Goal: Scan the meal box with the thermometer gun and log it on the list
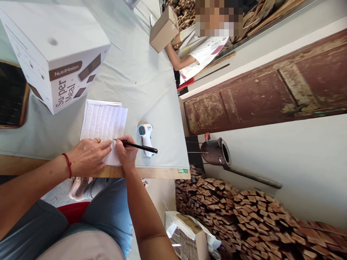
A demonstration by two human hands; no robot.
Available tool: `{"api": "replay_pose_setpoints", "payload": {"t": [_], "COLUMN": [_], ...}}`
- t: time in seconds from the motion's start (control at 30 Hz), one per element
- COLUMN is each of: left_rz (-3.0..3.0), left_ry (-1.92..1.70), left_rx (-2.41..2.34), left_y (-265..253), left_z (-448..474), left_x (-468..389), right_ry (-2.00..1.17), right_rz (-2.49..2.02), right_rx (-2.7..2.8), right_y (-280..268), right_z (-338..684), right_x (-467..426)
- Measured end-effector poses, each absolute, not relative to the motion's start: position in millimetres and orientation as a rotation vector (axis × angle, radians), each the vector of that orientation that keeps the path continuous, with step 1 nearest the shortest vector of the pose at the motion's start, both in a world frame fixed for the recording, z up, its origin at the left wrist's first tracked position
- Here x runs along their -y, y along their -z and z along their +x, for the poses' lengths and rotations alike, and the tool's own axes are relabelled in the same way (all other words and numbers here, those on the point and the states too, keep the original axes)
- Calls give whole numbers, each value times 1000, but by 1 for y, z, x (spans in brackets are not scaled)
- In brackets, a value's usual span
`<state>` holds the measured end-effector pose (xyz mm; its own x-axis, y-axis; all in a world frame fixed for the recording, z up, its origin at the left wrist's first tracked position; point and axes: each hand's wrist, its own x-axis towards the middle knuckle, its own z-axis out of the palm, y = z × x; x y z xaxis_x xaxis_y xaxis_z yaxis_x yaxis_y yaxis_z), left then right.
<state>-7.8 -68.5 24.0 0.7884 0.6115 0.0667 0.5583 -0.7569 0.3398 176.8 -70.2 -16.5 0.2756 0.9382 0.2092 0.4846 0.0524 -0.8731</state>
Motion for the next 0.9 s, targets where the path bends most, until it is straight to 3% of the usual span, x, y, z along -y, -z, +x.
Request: {"api": "replay_pose_setpoints", "payload": {"t": [0.9], "left_rz": [2665], "left_ry": [-222], "left_rx": [-890], "left_y": [-25], "left_z": [-8], "left_x": [68], "right_ry": [-580], "right_rz": [-1570], "right_rx": [1311], "right_y": [16], "right_z": [176], "right_x": [70]}}
